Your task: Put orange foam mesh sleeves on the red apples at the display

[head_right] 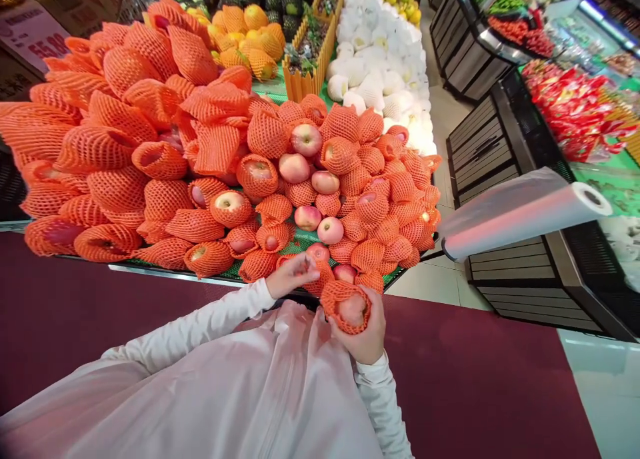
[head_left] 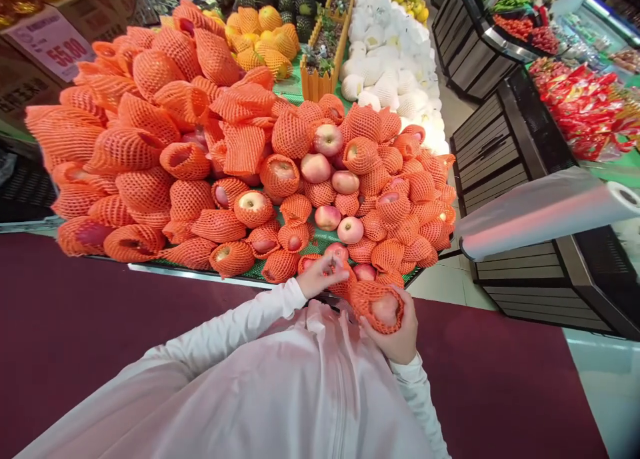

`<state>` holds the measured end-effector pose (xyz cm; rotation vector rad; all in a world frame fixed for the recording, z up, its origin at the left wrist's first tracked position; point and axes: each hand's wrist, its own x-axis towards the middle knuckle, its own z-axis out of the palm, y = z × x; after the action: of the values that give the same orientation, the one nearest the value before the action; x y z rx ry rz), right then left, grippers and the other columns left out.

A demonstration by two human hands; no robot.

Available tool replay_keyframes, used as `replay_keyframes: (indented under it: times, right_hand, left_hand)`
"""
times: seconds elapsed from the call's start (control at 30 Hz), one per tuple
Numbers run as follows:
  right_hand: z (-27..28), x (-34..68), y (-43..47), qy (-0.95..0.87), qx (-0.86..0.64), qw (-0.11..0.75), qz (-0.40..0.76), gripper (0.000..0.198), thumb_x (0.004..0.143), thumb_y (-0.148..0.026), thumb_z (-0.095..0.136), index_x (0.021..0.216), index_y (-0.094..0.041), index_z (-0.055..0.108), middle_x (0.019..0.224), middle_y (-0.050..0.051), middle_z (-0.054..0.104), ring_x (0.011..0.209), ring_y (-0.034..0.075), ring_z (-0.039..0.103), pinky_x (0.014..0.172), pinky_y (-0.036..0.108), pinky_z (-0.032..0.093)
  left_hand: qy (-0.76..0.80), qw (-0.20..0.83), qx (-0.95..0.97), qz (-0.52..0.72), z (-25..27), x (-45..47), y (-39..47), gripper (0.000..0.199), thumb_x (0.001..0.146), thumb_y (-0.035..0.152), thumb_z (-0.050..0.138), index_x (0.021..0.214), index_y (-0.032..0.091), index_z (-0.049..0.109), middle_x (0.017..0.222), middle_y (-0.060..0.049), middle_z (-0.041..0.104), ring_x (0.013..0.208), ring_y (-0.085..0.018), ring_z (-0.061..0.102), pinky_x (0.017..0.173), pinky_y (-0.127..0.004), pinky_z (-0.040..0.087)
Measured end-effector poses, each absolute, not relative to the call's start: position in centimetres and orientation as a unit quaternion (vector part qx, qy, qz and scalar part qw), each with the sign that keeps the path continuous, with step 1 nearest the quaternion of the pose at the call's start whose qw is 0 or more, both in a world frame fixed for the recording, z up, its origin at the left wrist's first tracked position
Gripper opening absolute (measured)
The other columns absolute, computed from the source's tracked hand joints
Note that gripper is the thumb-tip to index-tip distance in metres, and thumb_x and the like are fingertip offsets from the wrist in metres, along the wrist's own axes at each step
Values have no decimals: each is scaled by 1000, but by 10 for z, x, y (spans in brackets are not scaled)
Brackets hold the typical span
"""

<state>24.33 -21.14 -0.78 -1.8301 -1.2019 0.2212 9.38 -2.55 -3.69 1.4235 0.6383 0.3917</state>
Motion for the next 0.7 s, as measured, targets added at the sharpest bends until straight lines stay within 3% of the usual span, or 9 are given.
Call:
replay_keyframes:
  times: [0.1,0.17,0.23,0.4,0.5,0.6,0.7]
  right_hand:
    - [-12,253,-244,-405,-780,471,79,76,59,-32,83,125,-20,47,117,12,57,107,29,58,94,48,50]
    - [-15,256,-261,-351,-800,482,72,74,60,-34,83,124,-20,48,117,12,57,106,28,57,94,48,49]
    - [-19,256,-273,-297,-816,492,62,72,60,-36,83,122,-20,50,116,11,57,106,29,57,96,50,46]
    - [-31,252,-272,-169,-811,550,105,69,60,-40,83,119,-19,52,119,12,57,109,30,56,99,53,43]
    - [-35,250,-254,-105,-732,639,209,58,75,-47,67,124,-21,52,122,12,59,107,29,61,94,52,49]
    - [-34,249,-232,-73,-652,707,266,52,86,-48,48,132,-23,51,129,12,59,113,29,61,95,54,49]
    - [-33,248,-209,-109,-633,721,261,53,88,-46,44,137,-26,47,137,10,55,121,29,57,100,55,46]
  left_hand:
    - [362,408,809,219,-42,106,16,20,87,32,57,101,17,54,98,-8,60,89,-22,55,82,-36,44]
    - [371,246,876,186,-41,112,45,34,83,22,59,115,14,54,122,-15,55,112,-31,48,94,-44,39]
    - [378,157,902,139,-37,117,66,49,79,20,62,127,13,50,131,-17,52,120,-36,42,96,-47,36]
    - [384,98,915,77,-36,124,82,59,76,24,65,131,11,48,127,-18,56,115,-37,46,91,-46,36]
    - [381,94,917,73,-40,121,81,51,76,27,64,122,9,53,115,-19,60,109,-36,52,88,-45,37]
    - [383,119,912,84,-40,111,84,50,73,34,67,115,8,57,109,-19,61,107,-36,55,91,-46,37]
    - [352,211,905,114,-31,88,89,55,67,41,72,112,11,60,107,-15,64,104,-34,58,93,-45,40]
